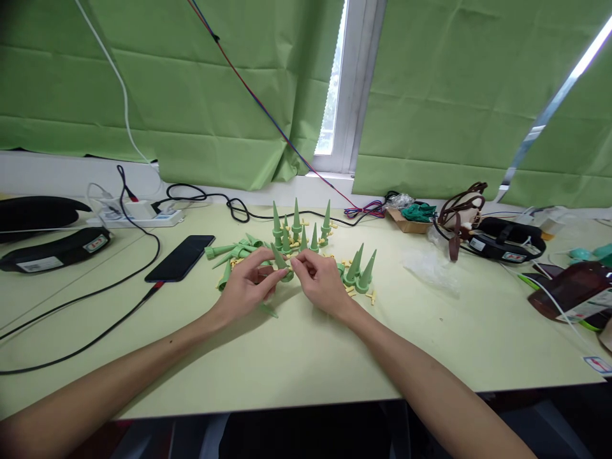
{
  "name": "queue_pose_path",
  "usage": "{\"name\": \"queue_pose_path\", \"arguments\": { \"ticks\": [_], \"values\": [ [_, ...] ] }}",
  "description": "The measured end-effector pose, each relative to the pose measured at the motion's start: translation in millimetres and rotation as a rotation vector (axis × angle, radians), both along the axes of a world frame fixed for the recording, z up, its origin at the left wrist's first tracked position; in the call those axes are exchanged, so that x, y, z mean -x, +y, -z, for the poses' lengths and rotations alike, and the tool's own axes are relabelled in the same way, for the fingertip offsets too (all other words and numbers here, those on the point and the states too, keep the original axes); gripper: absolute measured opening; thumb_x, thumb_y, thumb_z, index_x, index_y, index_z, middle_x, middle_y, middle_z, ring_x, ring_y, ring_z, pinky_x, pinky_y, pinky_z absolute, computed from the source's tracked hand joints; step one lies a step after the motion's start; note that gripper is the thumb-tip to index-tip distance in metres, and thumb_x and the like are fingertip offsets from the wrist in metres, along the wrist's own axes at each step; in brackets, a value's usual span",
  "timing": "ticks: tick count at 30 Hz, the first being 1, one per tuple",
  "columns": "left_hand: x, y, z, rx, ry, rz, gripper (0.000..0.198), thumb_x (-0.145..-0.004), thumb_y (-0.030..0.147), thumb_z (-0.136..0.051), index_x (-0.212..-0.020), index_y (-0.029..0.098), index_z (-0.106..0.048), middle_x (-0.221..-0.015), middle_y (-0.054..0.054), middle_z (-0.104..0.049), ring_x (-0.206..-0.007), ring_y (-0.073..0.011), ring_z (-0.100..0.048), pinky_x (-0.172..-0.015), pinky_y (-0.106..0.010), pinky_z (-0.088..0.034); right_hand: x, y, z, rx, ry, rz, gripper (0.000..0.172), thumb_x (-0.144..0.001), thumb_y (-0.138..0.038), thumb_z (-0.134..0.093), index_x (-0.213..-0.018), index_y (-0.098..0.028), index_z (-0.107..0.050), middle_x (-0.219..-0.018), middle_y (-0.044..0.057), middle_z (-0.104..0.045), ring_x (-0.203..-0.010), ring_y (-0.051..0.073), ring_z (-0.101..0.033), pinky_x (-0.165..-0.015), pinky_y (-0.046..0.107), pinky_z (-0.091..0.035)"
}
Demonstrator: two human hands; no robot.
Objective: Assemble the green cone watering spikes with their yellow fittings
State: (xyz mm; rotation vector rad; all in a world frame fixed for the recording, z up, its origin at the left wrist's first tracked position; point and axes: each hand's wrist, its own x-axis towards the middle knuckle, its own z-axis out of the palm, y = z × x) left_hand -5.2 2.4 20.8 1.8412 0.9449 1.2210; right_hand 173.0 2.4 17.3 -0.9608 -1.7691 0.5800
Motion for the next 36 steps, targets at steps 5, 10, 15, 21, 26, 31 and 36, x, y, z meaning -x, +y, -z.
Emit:
{"name": "queue_pose_path", "arguments": {
  "ticks": [5, 10, 15, 21, 26, 31, 36],
  "values": [
    [1.8, -0.4, 3.8, -0.221, 0.088, -0.056, 0.014, -0.089, 0.033, -0.061, -0.095, 0.022, -0.065, -0.101, -0.004, -0.052, -0.055, -0.0064, -0.044, -0.050, -0.023, -0.042, 0.4, 0.5, -0.9, -0.004, -0.008, 0.031, 0.032, -0.094, -0.041, -0.050, -0.071, -0.019, -0.053, -0.054, -0.004, -0.042, -0.049, 0.010, -0.033, -0.049, 0.026, -0.027],
    [1.7, -3.2, 3.6, -0.352, 0.165, -0.082, 0.015, -0.090, 0.029, -0.059, -0.102, 0.025, -0.068, -0.103, -0.005, -0.055, -0.057, -0.0069, -0.046, -0.055, -0.024, -0.045, 0.0, 1.3, -0.2, 0.027, 0.005, 0.033, 0.031, -0.094, -0.040, -0.051, -0.071, -0.019, -0.053, -0.054, -0.004, -0.043, -0.049, 0.010, -0.035, -0.049, 0.025, -0.028],
    [-0.4, -4.3, 1.5, -0.279, 0.151, -0.076, 0.019, -0.091, 0.031, -0.059, -0.107, 0.023, -0.059, -0.106, -0.005, -0.055, -0.059, -0.0070, -0.050, -0.055, -0.022, -0.046, -0.1, 1.2, 2.5, 0.041, 0.052, 0.037, 0.031, -0.095, -0.039, -0.050, -0.071, -0.019, -0.050, -0.053, -0.005, -0.041, -0.048, 0.009, -0.034, -0.048, 0.025, -0.026],
    [-2.4, -1.1, 1.8, -0.005, 0.027, -0.068, 0.030, -0.086, 0.042, -0.064, -0.101, 0.022, -0.049, -0.095, -0.001, -0.058, -0.051, -0.0062, -0.051, -0.043, -0.019, -0.040, 0.0, 0.4, 1.4, 0.018, 0.143, 0.074, 0.029, -0.096, -0.040, -0.051, -0.076, -0.019, -0.053, -0.056, -0.005, -0.042, -0.048, 0.009, -0.037, -0.048, 0.024, -0.029],
    [-2.6, 2.7, 1.6, 0.189, -0.007, 0.029, 0.038, -0.092, 0.053, -0.051, -0.081, 0.018, -0.055, -0.060, 0.003, -0.052, -0.043, -0.0088, -0.049, -0.039, -0.020, -0.040, 0.6, -0.5, 0.4, -0.002, 0.204, 0.070, 0.027, -0.096, -0.039, -0.051, -0.078, -0.019, -0.053, -0.055, -0.005, -0.043, -0.047, 0.009, -0.040, -0.046, 0.023, -0.032],
    [-1.9, 5.1, 1.8, 0.322, -0.039, 0.161, 0.047, -0.093, 0.058, -0.047, -0.074, 0.016, -0.056, -0.065, -0.002, -0.058, -0.045, -0.0103, -0.054, -0.038, -0.021, -0.039, 0.3, -1.6, -0.1, -0.030, 0.166, 0.009, 0.023, -0.095, -0.035, -0.052, -0.080, -0.018, -0.057, -0.058, -0.004, -0.047, -0.049, 0.009, -0.042, -0.047, 0.023, -0.034],
    [0.8, 5.9, 4.1, 0.291, -0.028, 0.155, 0.044, -0.092, 0.056, -0.050, -0.074, 0.016, -0.057, -0.058, 0.000, -0.056, -0.045, -0.0111, -0.054, -0.041, -0.021, -0.040, 0.5, -1.6, -0.7, -0.050, 0.171, -0.010, 0.021, -0.094, -0.033, -0.053, -0.080, -0.018, -0.057, -0.058, -0.004, -0.047, -0.049, 0.009, -0.041, -0.047, 0.023, -0.034]
  ]
}}
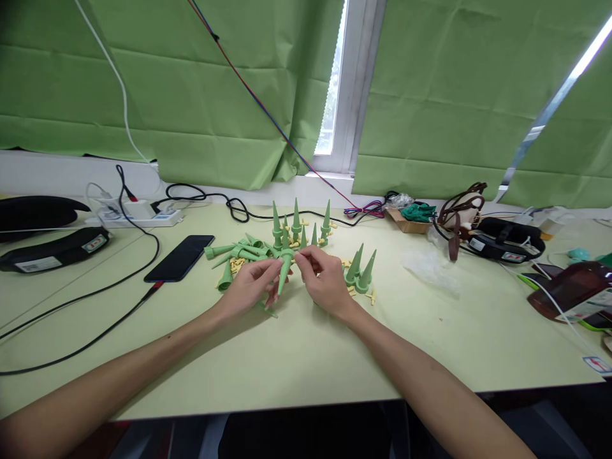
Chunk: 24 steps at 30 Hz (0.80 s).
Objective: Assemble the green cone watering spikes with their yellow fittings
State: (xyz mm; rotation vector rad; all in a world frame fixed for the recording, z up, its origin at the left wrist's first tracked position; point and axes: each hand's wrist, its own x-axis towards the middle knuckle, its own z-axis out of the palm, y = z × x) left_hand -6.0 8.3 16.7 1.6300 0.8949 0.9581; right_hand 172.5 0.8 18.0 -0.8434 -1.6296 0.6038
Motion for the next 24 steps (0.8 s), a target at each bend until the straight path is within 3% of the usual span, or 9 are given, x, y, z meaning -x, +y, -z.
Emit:
{"name": "queue_pose_path", "arguments": {
  "ticks": [10, 13, 17, 21, 24],
  "values": [
    [1.2, -5.5, -2.9, -0.091, 0.085, -0.006, 0.027, -0.087, 0.045, -0.062, -0.084, 0.020, -0.054, -0.051, 0.005, -0.052, -0.044, -0.0106, -0.048, -0.045, -0.022, -0.039, -0.9, 0.8, -0.3, -0.005, -0.024, 0.024, 0.022, -0.094, -0.033, -0.054, -0.078, -0.018, -0.056, -0.059, -0.004, -0.045, -0.050, 0.009, -0.038, -0.048, 0.024, -0.030],
    [0.4, -5.6, -0.1, -0.149, 0.108, -0.075, 0.030, -0.084, 0.044, -0.067, -0.095, 0.021, -0.053, -0.049, 0.008, -0.048, -0.045, -0.0106, -0.046, -0.046, -0.022, -0.038, -0.6, 0.3, -0.1, -0.011, -0.048, 0.025, 0.025, -0.094, -0.033, -0.053, -0.074, -0.018, -0.055, -0.057, -0.004, -0.043, -0.050, 0.009, -0.036, -0.048, 0.025, -0.029],
    [-1.0, -4.0, 2.6, -0.305, 0.116, -0.192, 0.035, -0.079, 0.041, -0.072, -0.100, 0.019, -0.055, -0.062, 0.005, -0.051, -0.050, -0.0105, -0.047, -0.048, -0.023, -0.041, -0.1, 0.5, 0.6, -0.017, -0.063, 0.039, 0.026, -0.094, -0.033, -0.053, -0.072, -0.018, -0.054, -0.055, -0.005, -0.042, -0.051, 0.009, -0.035, -0.049, 0.025, -0.028],
    [-1.1, -2.6, 3.6, -0.495, 0.143, -0.219, 0.023, -0.082, 0.033, -0.070, -0.096, 0.019, -0.060, -0.082, 0.000, -0.055, -0.059, -0.0096, -0.051, -0.052, -0.023, -0.044, 0.0, 1.2, 1.1, -0.019, -0.090, 0.053, 0.028, -0.094, -0.034, -0.052, -0.071, -0.018, -0.054, -0.055, -0.005, -0.041, -0.051, 0.009, -0.033, -0.049, 0.025, -0.027],
    [-0.1, -1.8, 5.8, -0.612, 0.159, -0.216, 0.015, -0.084, 0.026, -0.067, -0.095, 0.019, -0.060, -0.084, 0.000, -0.056, -0.057, -0.0077, -0.051, -0.052, -0.021, -0.043, -0.3, 1.6, 1.2, -0.020, -0.111, 0.061, 0.030, -0.093, -0.034, -0.052, -0.068, -0.018, -0.052, -0.054, -0.005, -0.040, -0.050, 0.009, -0.033, -0.049, 0.025, -0.028]
  ]
}}
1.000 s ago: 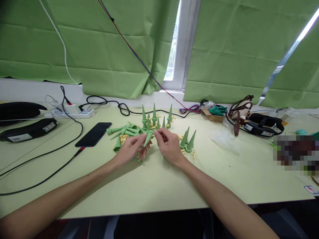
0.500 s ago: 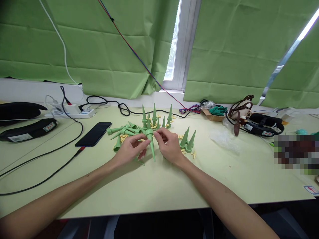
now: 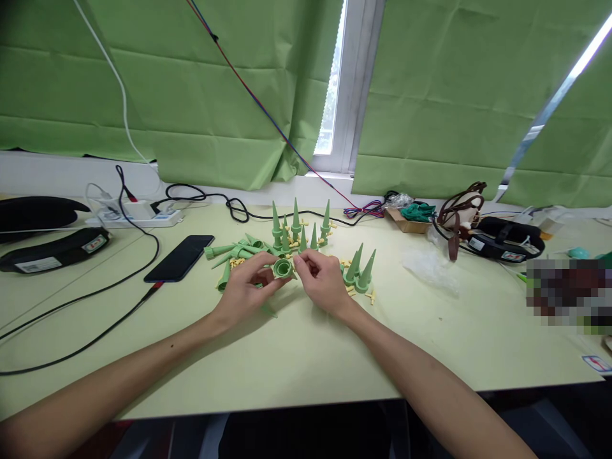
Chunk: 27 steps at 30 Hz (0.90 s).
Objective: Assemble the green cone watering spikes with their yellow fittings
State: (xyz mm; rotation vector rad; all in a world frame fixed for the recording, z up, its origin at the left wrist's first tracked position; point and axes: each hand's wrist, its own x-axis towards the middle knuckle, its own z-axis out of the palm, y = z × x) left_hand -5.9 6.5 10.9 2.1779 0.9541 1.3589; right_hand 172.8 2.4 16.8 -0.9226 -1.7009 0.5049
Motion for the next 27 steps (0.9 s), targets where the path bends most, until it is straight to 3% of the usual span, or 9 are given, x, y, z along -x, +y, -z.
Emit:
{"name": "queue_pose_path", "arguments": {
  "ticks": [4, 6, 10, 14, 19, 22, 27],
  "values": [
    [0.4, -0.8, 1.8, -0.128, 0.033, -0.016, 0.007, -0.085, 0.019, -0.062, -0.092, 0.020, -0.060, -0.083, 0.001, -0.058, -0.057, -0.0072, -0.050, -0.053, -0.020, -0.043, 0.1, -1.0, -0.2, -0.008, -0.008, 0.014, 0.031, -0.093, -0.034, -0.052, -0.067, -0.018, -0.051, -0.054, -0.005, -0.040, -0.050, 0.009, -0.033, -0.049, 0.025, -0.028],
    [-0.3, -2.4, 0.5, -0.112, 0.051, -0.040, 0.008, -0.085, 0.020, -0.061, -0.093, 0.020, -0.059, -0.083, 0.001, -0.058, -0.058, -0.0076, -0.051, -0.054, -0.021, -0.043, 0.4, -1.7, -0.4, -0.010, -0.001, 0.015, 0.030, -0.093, -0.034, -0.052, -0.068, -0.018, -0.052, -0.054, -0.005, -0.041, -0.050, 0.009, -0.033, -0.050, 0.025, -0.028],
    [-2.5, -6.3, -6.6, 0.094, 0.048, -0.080, 0.016, -0.083, 0.028, -0.065, -0.096, 0.020, -0.059, -0.079, 0.001, -0.061, -0.056, -0.0089, -0.053, -0.052, -0.021, -0.042, 0.9, -1.9, 0.4, 0.021, 0.032, 0.008, 0.030, -0.095, -0.037, -0.051, -0.071, -0.019, -0.053, -0.056, -0.004, -0.043, -0.050, 0.010, -0.035, -0.049, 0.025, -0.028],
    [-4.1, -8.4, -12.6, 0.327, -0.019, -0.009, 0.022, -0.082, 0.038, -0.067, -0.092, 0.019, -0.060, -0.064, 0.003, -0.057, -0.047, -0.0092, -0.050, -0.047, -0.022, -0.041, 1.2, -1.1, 1.7, 0.059, 0.083, -0.006, 0.030, -0.095, -0.041, -0.051, -0.076, -0.019, -0.055, -0.057, -0.004, -0.044, -0.049, 0.010, -0.037, -0.047, 0.025, -0.030],
    [-4.1, -6.2, -10.4, 0.505, -0.145, 0.071, 0.031, -0.084, 0.044, -0.066, -0.100, 0.022, -0.053, -0.065, 0.004, -0.058, -0.044, -0.0103, -0.054, -0.040, -0.021, -0.041, 1.3, -1.1, 1.9, 0.063, 0.140, -0.028, 0.027, -0.095, -0.040, -0.052, -0.079, -0.019, -0.056, -0.057, -0.004, -0.045, -0.049, 0.010, -0.040, -0.047, 0.024, -0.033],
    [-3.8, -2.6, -8.5, 0.553, -0.185, 0.141, 0.031, -0.090, 0.051, -0.056, -0.090, 0.019, -0.054, -0.058, 0.004, -0.058, -0.039, -0.0102, -0.052, -0.039, -0.022, -0.041, 1.0, -0.7, 2.2, 0.065, 0.158, -0.036, 0.026, -0.095, -0.040, -0.052, -0.080, -0.019, -0.056, -0.057, -0.004, -0.046, -0.049, 0.009, -0.041, -0.047, 0.024, -0.034],
    [-5.4, 0.1, -9.8, 0.761, -0.265, 0.288, 0.054, -0.094, 0.062, -0.039, -0.070, 0.016, -0.052, -0.054, -0.003, -0.060, -0.042, -0.0136, -0.056, -0.041, -0.025, -0.044, 0.8, -1.7, 1.4, 0.067, 0.133, -0.055, 0.025, -0.095, -0.040, -0.052, -0.082, -0.019, -0.057, -0.059, -0.003, -0.048, -0.050, 0.009, -0.043, -0.048, 0.023, -0.036]
  ]
}}
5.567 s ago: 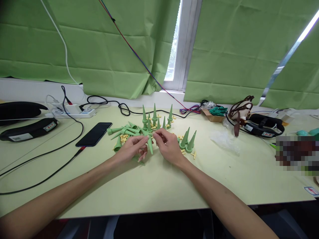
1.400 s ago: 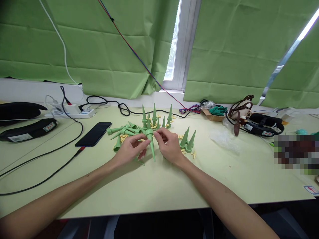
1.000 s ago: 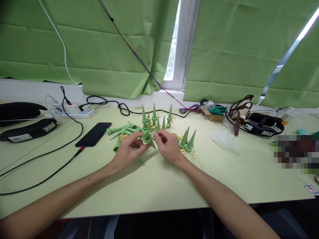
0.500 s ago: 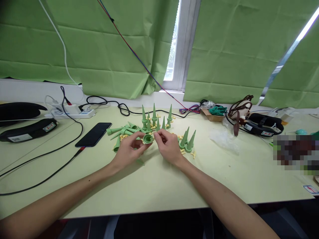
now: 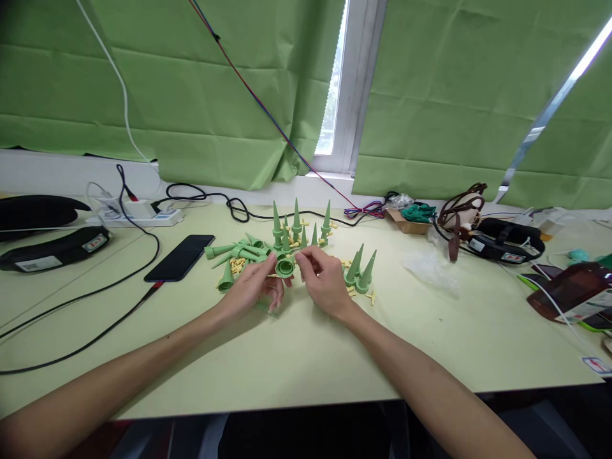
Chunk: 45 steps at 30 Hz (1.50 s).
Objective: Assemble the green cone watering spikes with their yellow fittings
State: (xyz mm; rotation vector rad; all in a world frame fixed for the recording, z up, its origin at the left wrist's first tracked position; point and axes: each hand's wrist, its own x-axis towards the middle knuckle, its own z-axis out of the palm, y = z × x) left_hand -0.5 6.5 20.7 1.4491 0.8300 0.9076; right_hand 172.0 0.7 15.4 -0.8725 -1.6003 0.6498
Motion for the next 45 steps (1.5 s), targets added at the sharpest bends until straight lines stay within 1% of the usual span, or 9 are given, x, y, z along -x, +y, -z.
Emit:
{"name": "queue_pose_path", "arguments": {
  "ticks": [3, 6, 12, 18, 22, 25, 30, 36, 45],
  "values": [
    [-0.7, -0.7, -1.0, 0.077, -0.047, 0.052, 0.054, -0.092, 0.064, -0.041, -0.074, 0.015, -0.054, -0.057, -0.005, -0.062, -0.044, -0.0145, -0.058, -0.042, -0.026, -0.045, 0.2, -1.6, -1.8, -0.010, -0.045, -0.015, 0.024, -0.095, -0.039, -0.052, -0.082, -0.019, -0.058, -0.060, -0.003, -0.051, -0.050, 0.010, -0.044, -0.049, 0.024, -0.036],
    [-0.4, -1.2, -0.5, 0.061, -0.041, 0.073, 0.049, -0.092, 0.061, -0.046, -0.080, 0.015, -0.056, -0.053, -0.003, -0.060, -0.043, -0.0141, -0.057, -0.043, -0.025, -0.045, 0.2, -2.1, -2.9, -0.025, -0.068, -0.025, 0.024, -0.095, -0.037, -0.052, -0.080, -0.019, -0.058, -0.060, -0.003, -0.052, -0.050, 0.010, -0.045, -0.049, 0.024, -0.037],
    [1.6, -3.4, -2.2, -0.051, 0.015, 0.048, 0.043, -0.092, 0.057, -0.049, -0.088, 0.015, -0.059, -0.052, 0.000, -0.058, -0.042, -0.0125, -0.055, -0.042, -0.024, -0.044, -0.3, -0.5, -1.8, -0.029, -0.086, -0.022, 0.023, -0.095, -0.037, -0.052, -0.083, -0.019, -0.058, -0.059, -0.003, -0.050, -0.051, 0.010, -0.045, -0.049, 0.025, -0.035],
    [4.2, -7.8, -5.4, -0.221, 0.127, 0.015, 0.030, -0.089, 0.048, -0.058, -0.085, 0.018, -0.053, -0.054, 0.003, -0.056, -0.045, -0.0117, -0.054, -0.046, -0.023, -0.043, -0.6, -0.2, -1.1, -0.020, -0.103, -0.012, 0.024, -0.095, -0.038, -0.051, -0.079, -0.019, -0.056, -0.058, -0.003, -0.047, -0.051, 0.011, -0.041, -0.049, 0.026, -0.033],
    [3.1, -9.9, -4.5, -0.298, 0.211, -0.076, 0.026, -0.086, 0.044, -0.062, -0.090, 0.020, -0.053, -0.052, 0.006, -0.052, -0.044, -0.0110, -0.049, -0.044, -0.022, -0.040, -0.9, 0.9, 0.5, -0.023, -0.121, 0.009, 0.027, -0.094, -0.039, -0.052, -0.077, -0.019, -0.055, -0.059, -0.003, -0.046, -0.051, 0.010, -0.039, -0.049, 0.026, -0.030],
    [1.9, -9.8, -3.6, -0.393, 0.269, -0.165, 0.026, -0.084, 0.043, -0.065, -0.092, 0.019, -0.057, -0.064, 0.003, -0.055, -0.049, -0.0107, -0.051, -0.045, -0.022, -0.041, -0.9, 2.1, 1.8, -0.021, -0.121, 0.016, 0.028, -0.094, -0.042, -0.052, -0.077, -0.019, -0.055, -0.059, -0.003, -0.046, -0.051, 0.010, -0.038, -0.049, 0.026, -0.030],
    [2.7, -7.8, 0.4, -0.549, 0.306, -0.208, 0.025, -0.088, 0.040, -0.061, -0.102, 0.020, -0.062, -0.096, -0.004, -0.058, -0.059, -0.0096, -0.053, -0.050, -0.022, -0.044, -0.2, 2.5, 1.1, -0.028, -0.119, 0.001, 0.029, -0.094, -0.042, -0.052, -0.077, -0.019, -0.055, -0.058, -0.003, -0.046, -0.051, 0.010, -0.038, -0.049, 0.026, -0.030],
    [4.4, -6.6, 5.0, -0.727, 0.324, -0.255, 0.014, -0.090, 0.033, -0.059, -0.095, 0.021, -0.065, -0.103, -0.005, -0.057, -0.056, -0.0064, -0.048, -0.050, -0.021, -0.044, 0.2, 1.2, -1.7, -0.037, -0.144, 0.001, 0.028, -0.094, -0.040, -0.052, -0.076, -0.019, -0.055, -0.056, -0.004, -0.043, -0.050, 0.010, -0.036, -0.049, 0.025, -0.029],
    [5.6, -5.2, 8.4, -0.848, 0.372, -0.272, 0.016, -0.093, 0.027, -0.056, -0.105, 0.024, -0.067, -0.107, -0.005, -0.059, -0.057, -0.0050, -0.052, -0.053, -0.021, -0.050, -0.1, 3.1, 0.7, -0.005, -0.176, 0.034, 0.032, -0.094, -0.042, -0.051, -0.072, -0.018, -0.054, -0.054, -0.005, -0.041, -0.050, 0.010, -0.033, -0.049, 0.025, -0.028]
  ]
}}
